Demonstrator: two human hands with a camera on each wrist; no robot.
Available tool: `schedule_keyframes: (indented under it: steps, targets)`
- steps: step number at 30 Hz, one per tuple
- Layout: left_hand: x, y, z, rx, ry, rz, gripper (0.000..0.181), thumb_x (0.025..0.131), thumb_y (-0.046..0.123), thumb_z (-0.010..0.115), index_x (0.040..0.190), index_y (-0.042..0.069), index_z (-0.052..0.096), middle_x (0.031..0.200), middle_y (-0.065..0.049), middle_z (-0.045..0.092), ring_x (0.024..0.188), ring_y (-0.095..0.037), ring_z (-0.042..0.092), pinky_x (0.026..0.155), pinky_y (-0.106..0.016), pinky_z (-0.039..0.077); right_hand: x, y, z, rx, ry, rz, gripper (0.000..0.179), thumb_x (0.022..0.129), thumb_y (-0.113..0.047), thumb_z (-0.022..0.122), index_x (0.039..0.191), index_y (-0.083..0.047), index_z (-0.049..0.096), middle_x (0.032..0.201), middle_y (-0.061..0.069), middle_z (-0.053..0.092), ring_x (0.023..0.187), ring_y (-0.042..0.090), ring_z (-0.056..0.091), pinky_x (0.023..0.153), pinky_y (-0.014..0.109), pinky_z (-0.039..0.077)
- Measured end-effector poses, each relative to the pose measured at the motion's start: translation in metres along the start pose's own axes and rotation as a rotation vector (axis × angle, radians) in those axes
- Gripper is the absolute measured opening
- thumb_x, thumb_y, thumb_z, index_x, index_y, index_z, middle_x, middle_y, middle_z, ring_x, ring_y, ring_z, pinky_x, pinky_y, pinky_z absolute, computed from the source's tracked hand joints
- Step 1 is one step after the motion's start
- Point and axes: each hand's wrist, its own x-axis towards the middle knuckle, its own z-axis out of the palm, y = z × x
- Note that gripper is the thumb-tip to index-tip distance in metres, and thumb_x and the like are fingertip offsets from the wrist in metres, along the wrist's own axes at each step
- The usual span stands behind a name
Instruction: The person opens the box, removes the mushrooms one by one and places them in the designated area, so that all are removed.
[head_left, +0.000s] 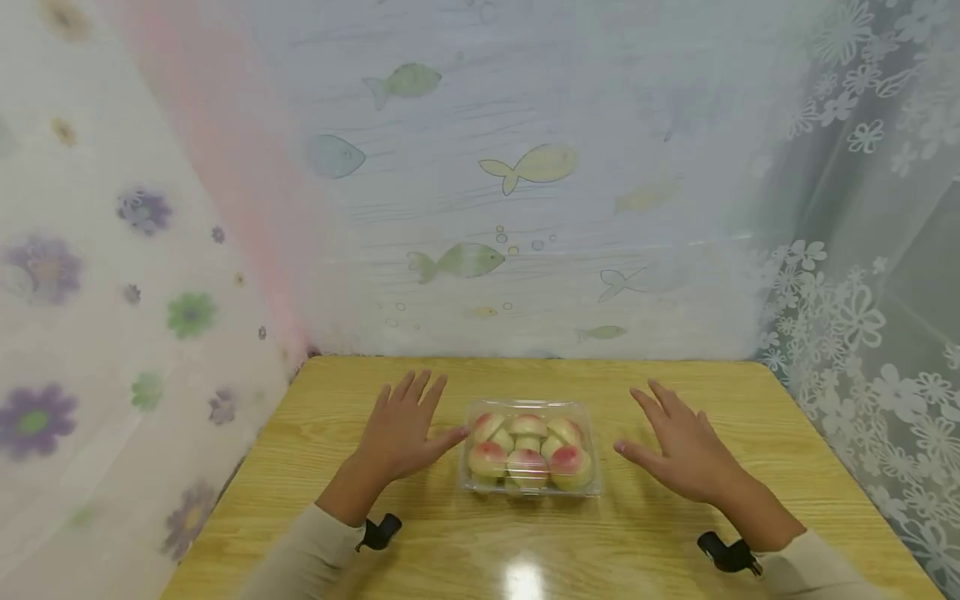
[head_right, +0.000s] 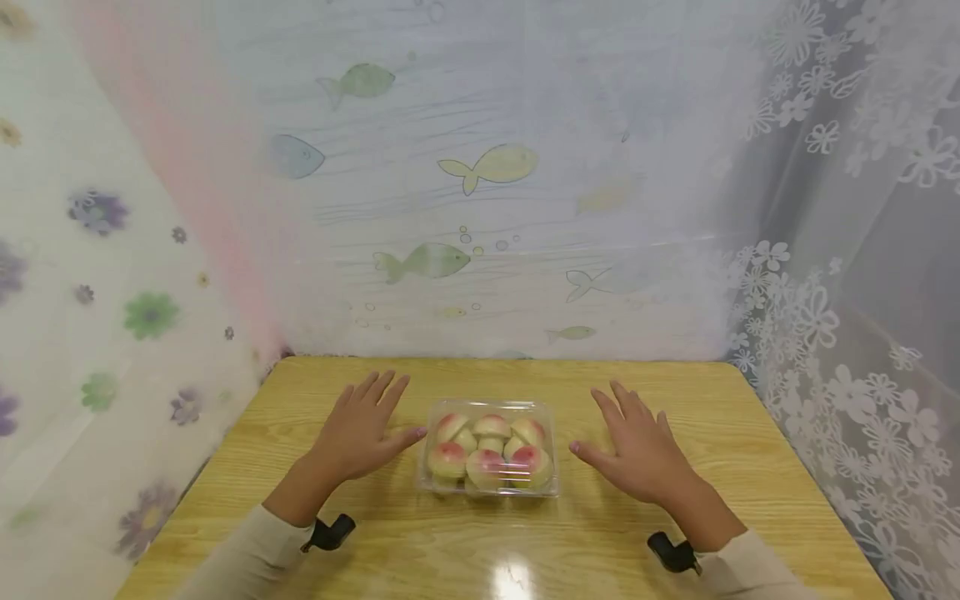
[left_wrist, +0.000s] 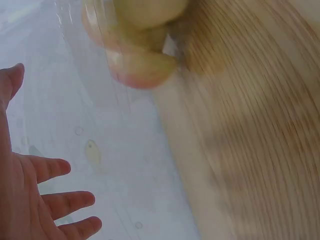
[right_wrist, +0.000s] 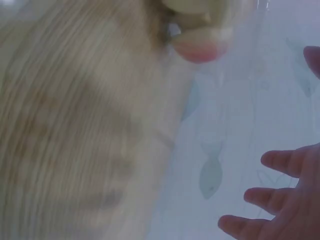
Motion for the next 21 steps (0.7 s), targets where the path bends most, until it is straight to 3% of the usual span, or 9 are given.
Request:
schedule_keyframes:
  steps: [6, 11, 21]
  targets:
    - [-0.001, 0.021, 0.008, -0.075, 0.034, 0.02, 0.094, 0.095, 0.081, 0.041, 0.164, 0.019, 0.031, 0.167, -0.015, 0.034, 0.155, -0.04, 0.029, 0.12, -0.069, 0.026, -0.004, -0.009, 0.012, 0.171, 0.012, 0.006, 0.085, 0.102, -0.059, 0.057, 0.165, -0.011, 0.026, 0.17, 0.024, 0.016, 0.147, 0.056, 0.03, 0.103, 0.081, 0.035]
    - [0.001, 0.033, 0.014, -0.128, 0.044, 0.036, 0.092, 0.096, 0.08, 0.041, 0.164, 0.019, 0.032, 0.166, -0.013, 0.035, 0.154, -0.039, 0.031, 0.121, -0.067, 0.027, -0.005, -0.014, 0.023, 0.294, 0.015, 0.027, 0.083, 0.103, -0.056, 0.057, 0.165, -0.013, 0.024, 0.171, 0.025, 0.012, 0.148, 0.058, 0.025, 0.102, 0.082, 0.034]
    - [0.001, 0.043, 0.03, -0.154, 0.074, 0.084, 0.086, 0.095, 0.072, 0.054, 0.16, 0.018, 0.04, 0.163, -0.014, 0.041, 0.153, -0.039, 0.034, 0.118, -0.066, 0.031, -0.008, -0.022, 0.044, 0.354, -0.002, 0.053, 0.08, 0.104, -0.053, 0.057, 0.163, -0.009, 0.027, 0.168, 0.027, 0.016, 0.147, 0.059, 0.027, 0.103, 0.082, 0.033]
